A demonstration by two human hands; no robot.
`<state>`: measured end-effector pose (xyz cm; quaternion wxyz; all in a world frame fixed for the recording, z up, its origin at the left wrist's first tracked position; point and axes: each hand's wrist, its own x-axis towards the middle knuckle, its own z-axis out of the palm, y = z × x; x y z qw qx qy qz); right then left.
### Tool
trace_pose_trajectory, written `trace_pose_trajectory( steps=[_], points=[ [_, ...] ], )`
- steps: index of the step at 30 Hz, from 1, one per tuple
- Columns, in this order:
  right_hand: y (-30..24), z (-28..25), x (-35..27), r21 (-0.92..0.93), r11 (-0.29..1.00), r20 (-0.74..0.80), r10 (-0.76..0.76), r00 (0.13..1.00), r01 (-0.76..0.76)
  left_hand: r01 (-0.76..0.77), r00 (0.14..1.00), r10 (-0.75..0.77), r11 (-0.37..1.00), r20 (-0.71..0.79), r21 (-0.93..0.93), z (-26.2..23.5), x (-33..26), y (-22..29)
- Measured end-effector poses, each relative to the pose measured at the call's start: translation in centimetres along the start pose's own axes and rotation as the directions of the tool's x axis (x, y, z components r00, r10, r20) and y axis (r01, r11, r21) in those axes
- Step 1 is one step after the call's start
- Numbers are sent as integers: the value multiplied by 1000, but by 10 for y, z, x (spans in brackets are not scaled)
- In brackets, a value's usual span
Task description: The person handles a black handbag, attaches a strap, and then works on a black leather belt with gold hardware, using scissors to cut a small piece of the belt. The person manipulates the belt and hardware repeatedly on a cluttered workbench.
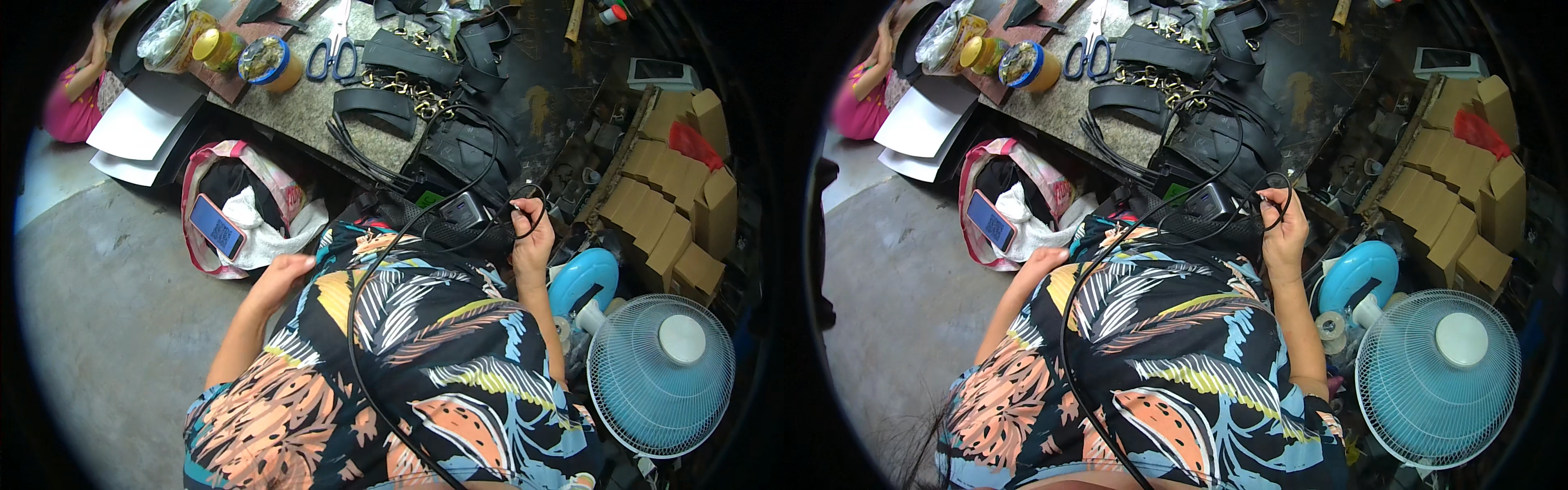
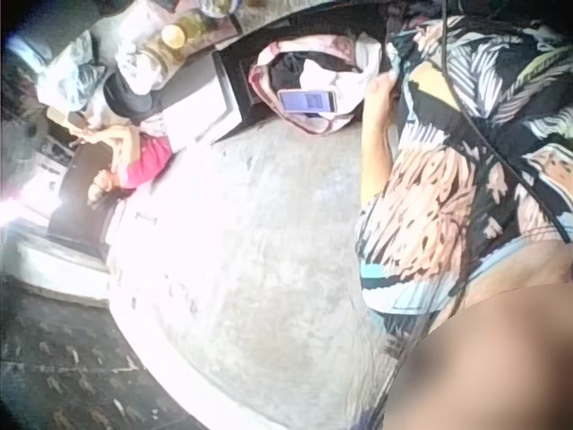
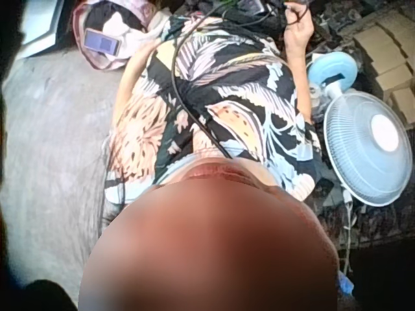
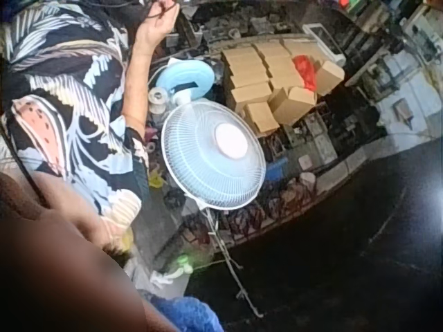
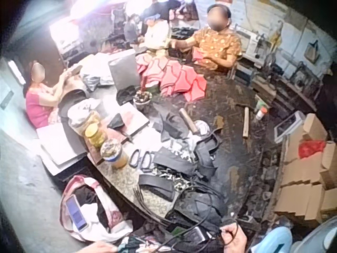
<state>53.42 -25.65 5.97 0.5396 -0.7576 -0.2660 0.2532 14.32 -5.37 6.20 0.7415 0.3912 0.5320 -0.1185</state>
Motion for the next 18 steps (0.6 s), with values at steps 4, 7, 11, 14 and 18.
trace_pose_trajectory(
  steps=[4, 7, 11, 14, 18],
  points=[
    [-2, -1, 1, 31, 1000, 0, -2, 1000, 2, -263, 942, 332, 812, -42, 520, 34, 29, 41],
    [-2, -2, 0, 24, 1000, 14, -1, 1000, 1, -297, 875, 469, 715, -118, 633, 54, 44, 55],
    [0, -6, -1, 43, 999, 25, -11, 1000, 10, -254, 933, 358, 725, -35, 641, 75, 57, 86],
    [1, -11, -6, 154, 981, 31, 117, 993, -120, -190, 982, 180, 925, 62, 329, 72, 23, 109],
    [0, -16, -21, 304, 938, 47, 158, 986, -165, -147, 969, 92, 960, 231, 236, 61, -12, 125]
  ],
)
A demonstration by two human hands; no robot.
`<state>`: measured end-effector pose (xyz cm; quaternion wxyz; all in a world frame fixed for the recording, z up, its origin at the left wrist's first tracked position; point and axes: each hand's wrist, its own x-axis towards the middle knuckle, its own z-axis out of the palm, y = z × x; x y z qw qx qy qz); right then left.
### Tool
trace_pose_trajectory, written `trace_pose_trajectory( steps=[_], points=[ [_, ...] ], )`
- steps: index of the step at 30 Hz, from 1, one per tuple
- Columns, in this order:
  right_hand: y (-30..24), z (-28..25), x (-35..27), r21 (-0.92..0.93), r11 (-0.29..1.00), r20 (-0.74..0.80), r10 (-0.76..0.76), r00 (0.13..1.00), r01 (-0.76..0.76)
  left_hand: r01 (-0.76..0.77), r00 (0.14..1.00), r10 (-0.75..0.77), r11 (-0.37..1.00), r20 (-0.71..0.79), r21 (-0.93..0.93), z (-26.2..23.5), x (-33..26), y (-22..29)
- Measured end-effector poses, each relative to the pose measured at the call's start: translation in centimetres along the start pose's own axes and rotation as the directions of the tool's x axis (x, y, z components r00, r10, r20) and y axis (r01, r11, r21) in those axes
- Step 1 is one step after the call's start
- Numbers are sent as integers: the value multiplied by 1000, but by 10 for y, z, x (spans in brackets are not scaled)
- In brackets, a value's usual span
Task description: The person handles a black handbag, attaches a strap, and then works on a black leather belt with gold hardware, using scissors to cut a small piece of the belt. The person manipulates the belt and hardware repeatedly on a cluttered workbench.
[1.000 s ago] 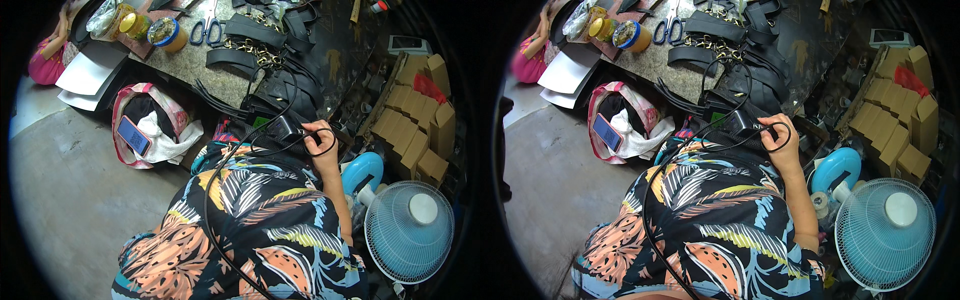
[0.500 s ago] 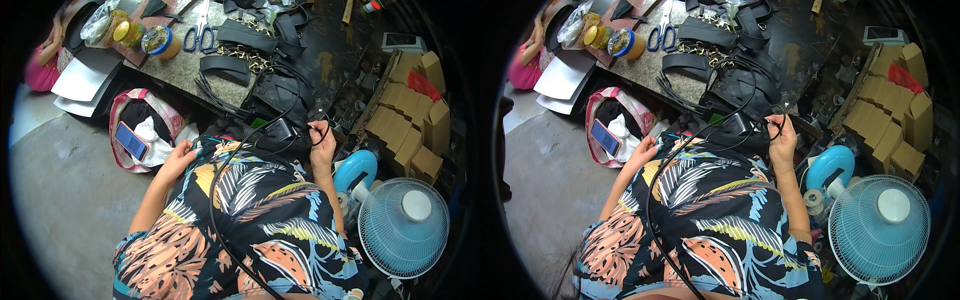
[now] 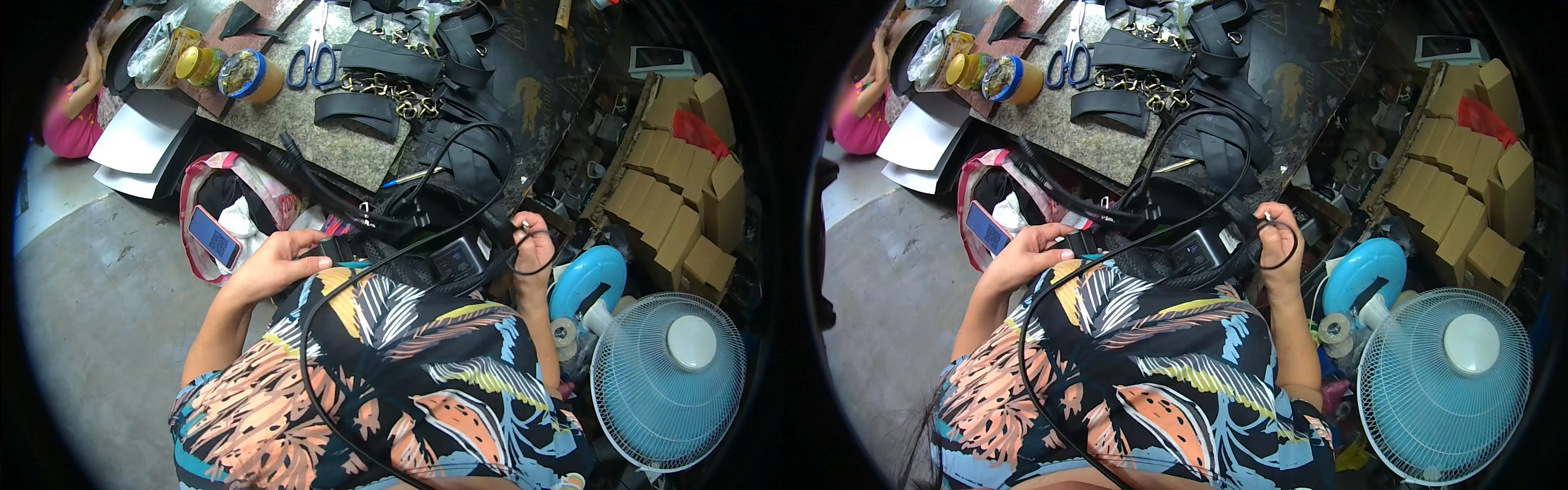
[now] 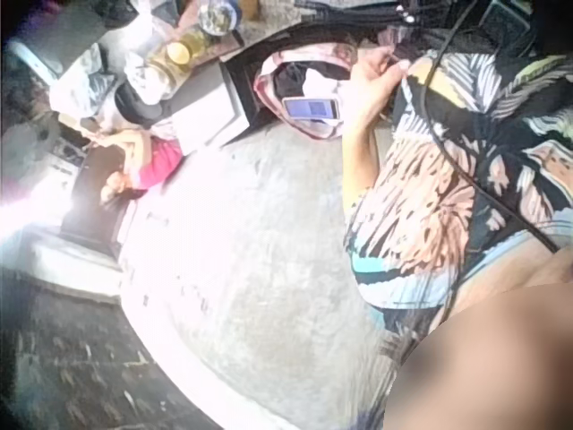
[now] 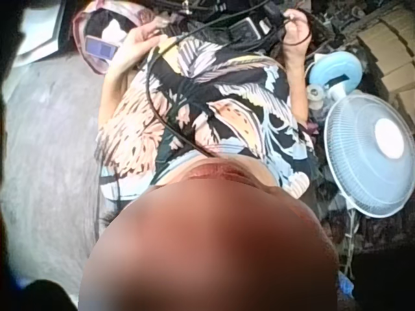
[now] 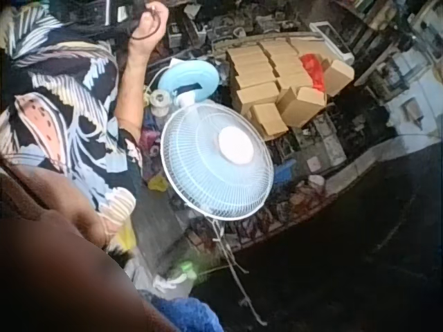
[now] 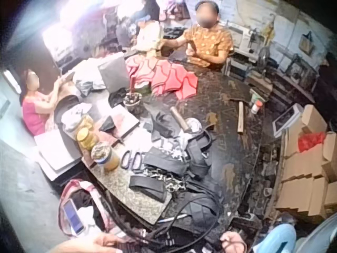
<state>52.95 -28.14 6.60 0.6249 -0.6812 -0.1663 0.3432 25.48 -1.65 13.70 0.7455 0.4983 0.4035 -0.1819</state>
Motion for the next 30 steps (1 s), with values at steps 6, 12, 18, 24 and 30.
trace_pose_trajectory(
  steps=[6, 12, 18, 24, 30],
  points=[
    [5, 4, -6, 40, 999, 34, -9, 999, 8, -354, 935, 354, 913, -35, -201, 6, 51, -27],
    [7, 0, -42, 56, 997, -43, -42, 998, 44, -140, 953, 192, 965, 235, -221, -1, 83, -38],
    [30, -19, -99, 146, 971, -300, -141, 944, 191, -175, 793, 299, 947, 530, -271, 27, 127, -28],
    [61, -11, -135, 131, 973, -370, -130, 920, 190, -604, 638, 341, 778, 691, 173, 39, 126, -20],
    [89, 15, -154, 95, 974, -348, -160, 924, 205, -682, 664, 357, 648, 656, 338, 28, 117, -43]
  ],
)
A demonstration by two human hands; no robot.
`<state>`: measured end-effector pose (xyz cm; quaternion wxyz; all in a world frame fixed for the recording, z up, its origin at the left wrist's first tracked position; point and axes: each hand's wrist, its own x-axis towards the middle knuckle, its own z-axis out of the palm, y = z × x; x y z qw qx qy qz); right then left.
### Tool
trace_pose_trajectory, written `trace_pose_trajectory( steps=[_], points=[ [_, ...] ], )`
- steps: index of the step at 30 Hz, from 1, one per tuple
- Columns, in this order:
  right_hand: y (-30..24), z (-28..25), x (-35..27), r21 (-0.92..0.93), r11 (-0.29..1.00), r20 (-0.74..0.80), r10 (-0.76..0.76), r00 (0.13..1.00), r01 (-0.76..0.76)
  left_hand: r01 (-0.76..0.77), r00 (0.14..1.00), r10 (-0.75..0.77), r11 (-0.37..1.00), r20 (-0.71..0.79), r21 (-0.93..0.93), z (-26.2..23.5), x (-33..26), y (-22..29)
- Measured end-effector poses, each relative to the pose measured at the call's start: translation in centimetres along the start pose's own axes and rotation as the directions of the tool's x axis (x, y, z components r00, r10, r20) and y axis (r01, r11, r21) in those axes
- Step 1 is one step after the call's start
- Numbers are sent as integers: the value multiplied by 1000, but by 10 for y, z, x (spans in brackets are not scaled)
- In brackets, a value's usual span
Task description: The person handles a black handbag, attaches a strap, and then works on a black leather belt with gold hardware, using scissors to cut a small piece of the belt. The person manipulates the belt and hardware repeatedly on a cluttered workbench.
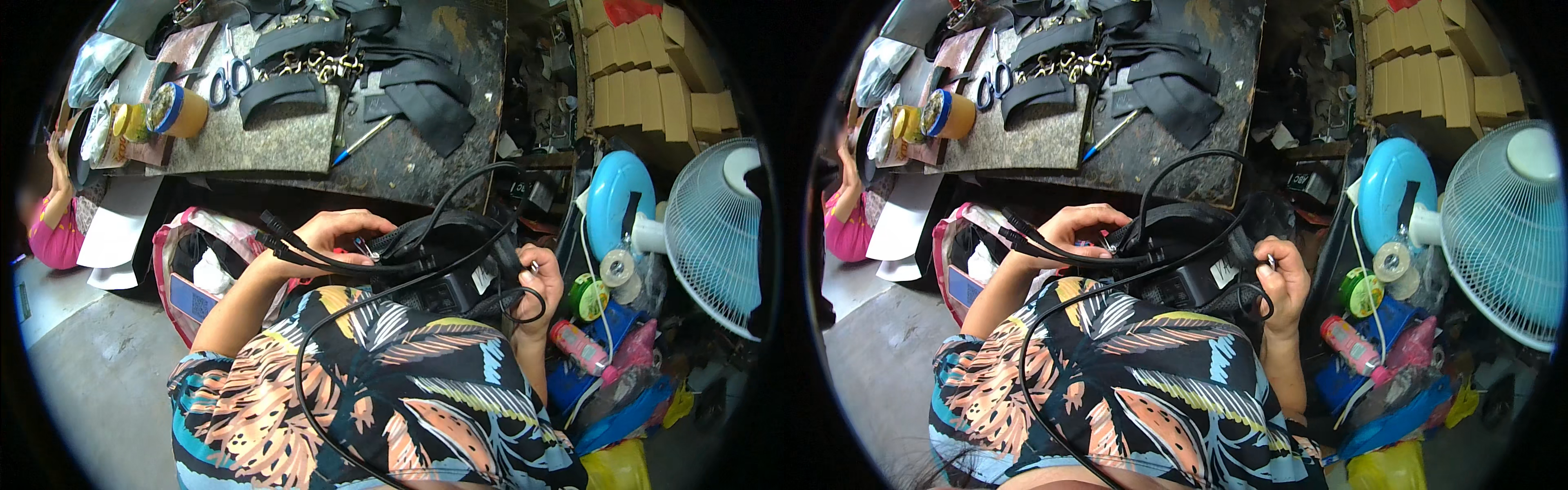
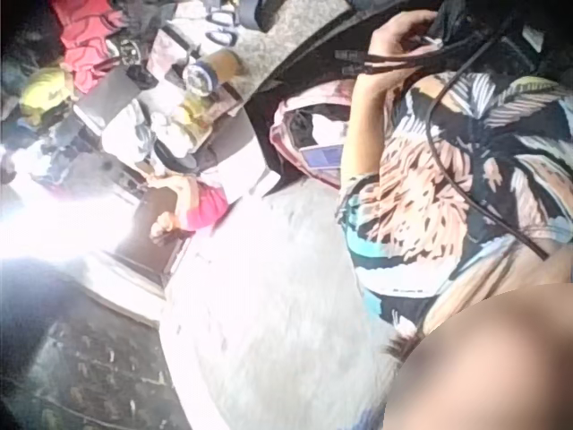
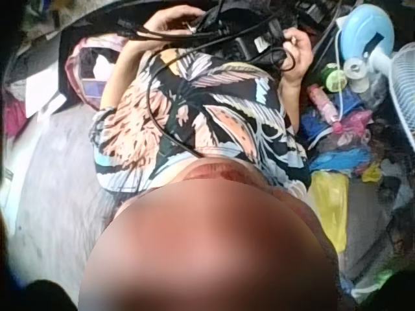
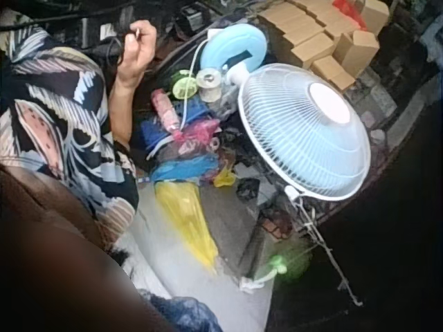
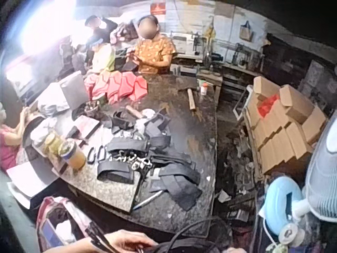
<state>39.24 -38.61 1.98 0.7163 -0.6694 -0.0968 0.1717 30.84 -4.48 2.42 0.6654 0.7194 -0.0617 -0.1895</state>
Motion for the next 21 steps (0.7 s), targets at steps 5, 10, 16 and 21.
trace_pose_trajectory(
  steps=[5, 10, 16, 21],
  points=[
    [16, 15, -14, 0, 998, 84, -68, 994, 68, -85, 992, 97, 987, -78, 136, 9, -27, -24],
    [38, 37, -14, -259, 935, 186, -200, 962, 244, 51, 973, 32, 937, -228, 346, 10, -45, -46],
    [84, 58, -6, -392, 831, 307, -288, 907, 396, 220, 926, -94, 921, -366, 321, 16, -68, -82],
    [123, 67, 6, -372, 824, 364, -293, 884, 427, 27, 920, -13, 999, -393, 29, 28, -69, -130]
  ],
)
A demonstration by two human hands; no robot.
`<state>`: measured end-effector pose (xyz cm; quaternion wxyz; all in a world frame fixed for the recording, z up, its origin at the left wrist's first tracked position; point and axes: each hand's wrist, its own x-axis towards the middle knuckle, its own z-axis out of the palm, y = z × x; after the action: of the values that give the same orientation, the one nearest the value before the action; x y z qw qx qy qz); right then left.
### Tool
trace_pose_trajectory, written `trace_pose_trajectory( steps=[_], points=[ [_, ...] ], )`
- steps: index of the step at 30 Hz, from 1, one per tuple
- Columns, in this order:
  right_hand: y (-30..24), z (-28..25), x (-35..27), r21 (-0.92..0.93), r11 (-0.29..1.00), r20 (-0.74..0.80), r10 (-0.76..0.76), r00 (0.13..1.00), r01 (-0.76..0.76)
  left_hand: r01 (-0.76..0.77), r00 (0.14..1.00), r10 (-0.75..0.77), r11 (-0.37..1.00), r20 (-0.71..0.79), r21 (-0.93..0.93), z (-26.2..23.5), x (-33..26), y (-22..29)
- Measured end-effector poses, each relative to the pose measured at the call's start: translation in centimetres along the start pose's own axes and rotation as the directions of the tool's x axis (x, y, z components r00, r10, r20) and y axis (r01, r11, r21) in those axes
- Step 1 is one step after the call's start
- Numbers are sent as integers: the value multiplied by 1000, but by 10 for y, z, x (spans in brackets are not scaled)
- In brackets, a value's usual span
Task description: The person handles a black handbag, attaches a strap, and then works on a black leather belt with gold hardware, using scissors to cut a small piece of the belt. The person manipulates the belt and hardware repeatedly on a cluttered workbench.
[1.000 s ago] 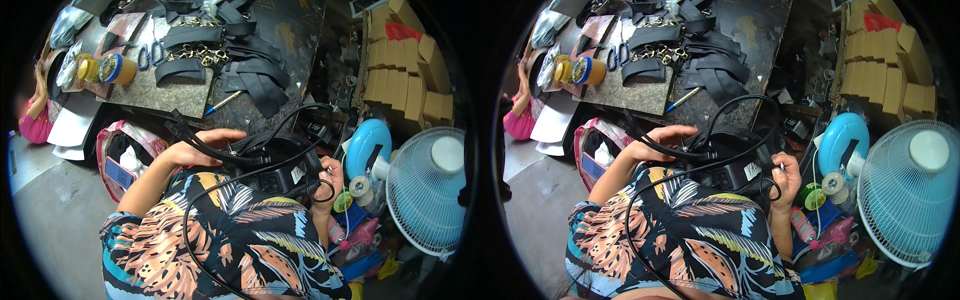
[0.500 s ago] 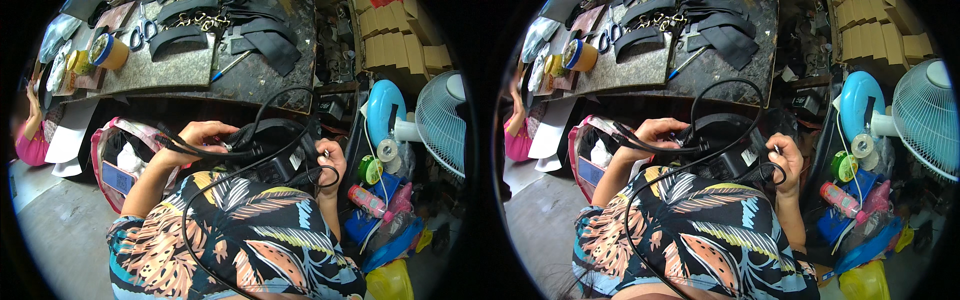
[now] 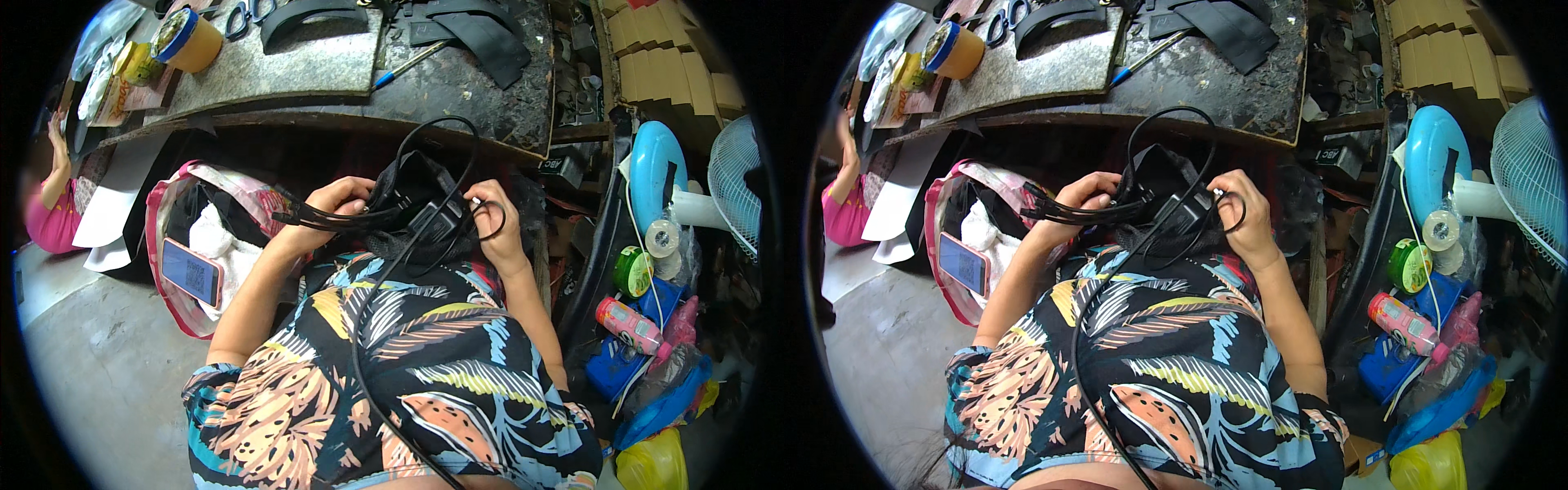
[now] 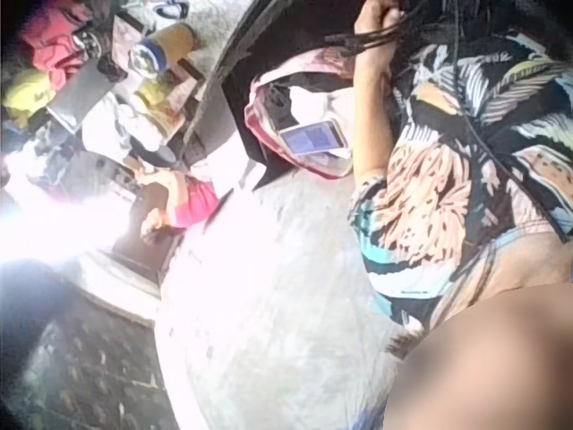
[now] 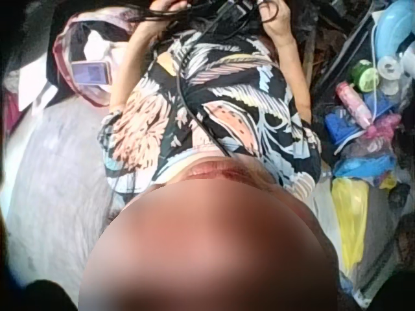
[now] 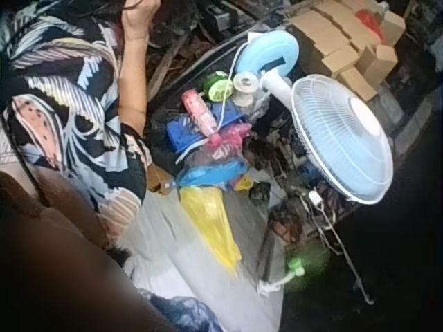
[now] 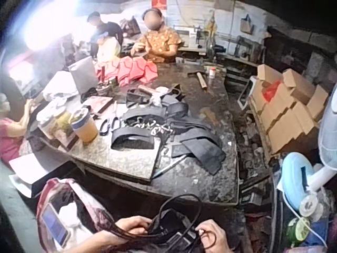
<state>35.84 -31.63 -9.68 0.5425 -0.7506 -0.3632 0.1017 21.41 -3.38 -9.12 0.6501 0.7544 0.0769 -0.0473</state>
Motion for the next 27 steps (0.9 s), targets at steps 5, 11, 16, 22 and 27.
trace_pose_trajectory(
  steps=[5, 11, 16, 22, 27],
  points=[
    [21, 11, -3, 44, 995, -120, 90, 989, -85, 136, 988, -143, 985, -60, -110, 7, 16, -18],
    [26, 7, -12, -62, 980, -236, 171, 956, -191, -199, 979, 204, 909, 27, 366, 8, 30, -4],
    [31, 0, -13, 73, 967, -206, 254, 945, -244, -348, 917, 293, 919, 272, 185, 1, 75, 4],
    [32, -25, -18, -175, 950, -176, 230, 957, -261, 140, 848, -213, 973, 486, 183, 36, 129, 25],
    [27, -26, -25, 586, 634, -26, 637, 770, -505, -251, 812, -88, 839, 577, 482, 67, 143, 40]
  ],
)
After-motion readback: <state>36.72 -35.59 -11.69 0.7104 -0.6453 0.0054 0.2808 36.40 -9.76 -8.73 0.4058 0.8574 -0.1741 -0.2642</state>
